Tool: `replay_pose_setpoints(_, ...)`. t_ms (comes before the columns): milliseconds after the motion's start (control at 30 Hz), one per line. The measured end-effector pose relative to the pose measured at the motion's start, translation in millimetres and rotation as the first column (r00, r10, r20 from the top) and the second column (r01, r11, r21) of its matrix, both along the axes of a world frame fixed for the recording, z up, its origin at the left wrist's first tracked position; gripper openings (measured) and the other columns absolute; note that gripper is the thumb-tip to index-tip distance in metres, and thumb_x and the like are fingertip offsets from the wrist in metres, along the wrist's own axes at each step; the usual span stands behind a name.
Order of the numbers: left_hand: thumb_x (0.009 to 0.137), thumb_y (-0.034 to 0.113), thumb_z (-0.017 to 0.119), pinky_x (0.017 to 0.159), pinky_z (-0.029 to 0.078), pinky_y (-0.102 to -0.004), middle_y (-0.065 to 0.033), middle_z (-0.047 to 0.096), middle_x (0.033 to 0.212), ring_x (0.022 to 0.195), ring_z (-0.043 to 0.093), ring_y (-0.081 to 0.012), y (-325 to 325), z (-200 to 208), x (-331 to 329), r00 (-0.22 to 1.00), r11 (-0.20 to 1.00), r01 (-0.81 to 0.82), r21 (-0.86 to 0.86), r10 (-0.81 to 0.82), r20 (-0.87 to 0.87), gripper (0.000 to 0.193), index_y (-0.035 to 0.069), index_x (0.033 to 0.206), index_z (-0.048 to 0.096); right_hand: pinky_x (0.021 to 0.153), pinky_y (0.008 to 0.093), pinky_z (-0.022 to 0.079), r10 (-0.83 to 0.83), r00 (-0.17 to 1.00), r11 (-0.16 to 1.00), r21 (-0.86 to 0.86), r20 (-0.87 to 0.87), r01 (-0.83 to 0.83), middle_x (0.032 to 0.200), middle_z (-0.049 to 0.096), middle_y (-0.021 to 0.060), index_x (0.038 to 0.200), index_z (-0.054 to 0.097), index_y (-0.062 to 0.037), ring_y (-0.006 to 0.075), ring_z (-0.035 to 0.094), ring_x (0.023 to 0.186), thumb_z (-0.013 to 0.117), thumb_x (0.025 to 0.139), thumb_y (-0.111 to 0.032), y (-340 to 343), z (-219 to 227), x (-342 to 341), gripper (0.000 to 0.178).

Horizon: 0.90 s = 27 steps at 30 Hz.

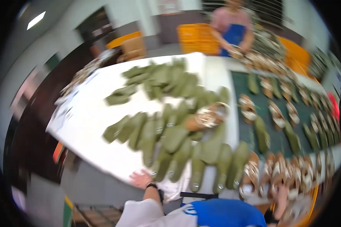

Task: Sorting and pairing green shoe lasts with assembled shoes on a manufacturing production line.

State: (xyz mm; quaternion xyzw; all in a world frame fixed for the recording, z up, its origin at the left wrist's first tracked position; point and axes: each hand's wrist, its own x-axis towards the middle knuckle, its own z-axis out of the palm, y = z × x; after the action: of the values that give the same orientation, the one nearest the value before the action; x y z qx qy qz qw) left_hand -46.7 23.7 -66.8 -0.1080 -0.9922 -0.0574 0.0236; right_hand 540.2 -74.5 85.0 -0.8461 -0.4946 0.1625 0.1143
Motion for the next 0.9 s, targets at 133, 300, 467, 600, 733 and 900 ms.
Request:
replay_pose_setpoints(133,0.079,0.04,0.05,0.097,0.031,-0.0481,-0.0103,0.025,0.139,0.125,0.024,-0.0362,-22,7,-7,0.993,0.972,-0.068,0.224,0.088,-0.078,0.055,0.011,0.125,0.039,0.075,0.0403,0.044,0.203,0.974,0.977,-0.085,0.097,-0.195,0.086,0.059,0.0238,0.09,0.059,0.0018,0.0363,0.057,0.085,0.064,0.062,-0.027,18,10,-27,0.041)
replay_pose_setpoints(300,0.081,0.039,0.048,0.099,0.027,-0.0476,-0.0117,0.022,0.141,0.127,0.021,-0.0366,-27,18,5,0.996,0.963,-0.083,0.258,0.086,-0.002,0.056,0.009,0.127,0.037,0.082,0.0394,0.043,0.276,0.958,0.937,-0.24,0.07,-0.253,0.099,0.058,0.0258,0.104,0.058,0.0018,0.0365,0.055,0.096,0.059,0.073,-0.034,25,41,-35,0.048)
replay_pose_setpoints(467,0.08,0.039,0.049,0.098,0.027,-0.048,-0.0113,0.022,0.14,0.127,0.021,-0.0361,-17,19,11,0.997,0.959,-0.077,0.272,0.079,0.006,0.056,0.01,0.127,0.037,0.082,0.0398,0.043,0.291,0.953,0.928,-0.267,0.09,-0.258,0.098,0.058,0.0254,0.103,0.058,0.0013,0.0376,0.055,0.095,0.06,0.072,-0.036,32,39,-28,0.048)
replay_pose_setpoints(600,0.08,0.039,0.05,0.098,0.028,-0.0481,-0.0111,0.023,0.14,0.127,0.021,-0.036,-15,15,9,0.997,0.961,-0.073,0.267,0.081,-0.016,0.057,0.01,0.127,0.037,0.08,0.0408,0.044,0.309,0.942,0.928,-0.258,0.134,-0.268,0.096,0.059,0.0257,0.102,0.058,0.0011,0.0382,0.056,0.093,0.061,0.071,-0.036,34,29,-22,0.048)
replay_pose_setpoints(733,0.08,0.039,0.051,0.098,0.028,-0.0481,-0.0111,0.023,0.14,0.127,0.021,-0.036,-14,14,7,0.996,0.961,-0.075,0.267,0.083,-0.018,0.057,0.01,0.127,0.038,0.078,0.0417,0.045,0.296,0.942,0.933,-0.262,0.161,-0.248,0.094,0.059,0.0254,0.102,0.058,0.0011,0.0383,0.056,0.091,0.062,0.071,-0.038,32,28,-27,0.049)
replay_pose_setpoints(900,0.079,0.039,0.051,0.098,0.028,-0.0484,-0.0113,0.023,0.14,0.127,0.021,-0.0361,-17,13,6,0.996,0.961,-0.072,0.266,0.081,-0.023,0.057,0.01,0.127,0.038,0.077,0.0417,0.045,0.311,0.939,0.928,-0.261,0.148,-0.266,0.093,0.06,0.0247,0.102,0.059,-0.0002,0.0381,0.056,0.09,0.062,0.071,-0.039,32,24,-25,0.049)
